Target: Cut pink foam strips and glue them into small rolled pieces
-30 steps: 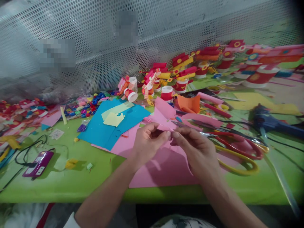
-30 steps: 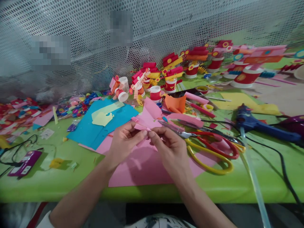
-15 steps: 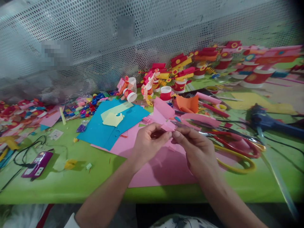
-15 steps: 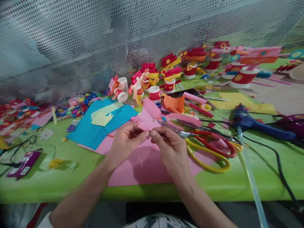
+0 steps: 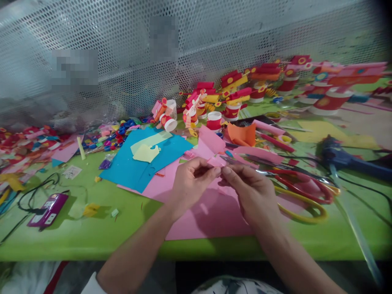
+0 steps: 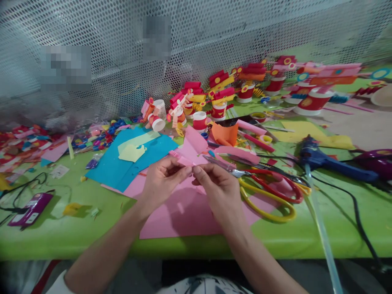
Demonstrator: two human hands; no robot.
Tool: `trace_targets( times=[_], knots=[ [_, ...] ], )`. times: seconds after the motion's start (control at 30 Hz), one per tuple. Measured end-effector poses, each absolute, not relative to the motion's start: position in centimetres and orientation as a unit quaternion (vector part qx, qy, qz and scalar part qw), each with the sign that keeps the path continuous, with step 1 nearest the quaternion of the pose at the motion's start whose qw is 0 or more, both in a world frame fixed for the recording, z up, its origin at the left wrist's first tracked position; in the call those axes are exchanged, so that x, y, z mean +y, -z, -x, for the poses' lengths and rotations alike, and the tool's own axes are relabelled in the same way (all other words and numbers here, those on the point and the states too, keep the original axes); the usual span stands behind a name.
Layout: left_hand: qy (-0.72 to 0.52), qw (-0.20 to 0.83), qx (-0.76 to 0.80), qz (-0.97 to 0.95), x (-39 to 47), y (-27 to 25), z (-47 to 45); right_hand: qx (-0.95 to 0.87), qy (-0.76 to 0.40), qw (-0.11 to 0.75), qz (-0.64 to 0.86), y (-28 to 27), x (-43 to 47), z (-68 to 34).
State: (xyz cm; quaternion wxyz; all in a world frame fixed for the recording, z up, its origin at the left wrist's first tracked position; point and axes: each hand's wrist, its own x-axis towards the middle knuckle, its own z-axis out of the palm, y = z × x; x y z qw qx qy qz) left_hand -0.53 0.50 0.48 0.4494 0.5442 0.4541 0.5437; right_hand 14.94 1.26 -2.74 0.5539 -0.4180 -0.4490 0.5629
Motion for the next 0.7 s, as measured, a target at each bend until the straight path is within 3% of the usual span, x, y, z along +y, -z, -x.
trace_targets(
  times=[0.13,0.33,0.7],
  knots=[
    [-0.552,0.464,0.445,-0.532,0.5,-0.8,0.6,-0.441,-0.549,0.574,0.417,2.8,1.2,-15.1],
    [-0.52,0.703,0.384,-0.296,1.7,-0.1,1.8,-0.485,-0.563,0.551,0.38,2.3,1.0,-14.9],
    [-0.491,0.715,0.382,-0.319,1.4,-0.5,1.7,-0.508,-0.53,0.544,0.406,1.5,0.7,-15.0]
  ],
)
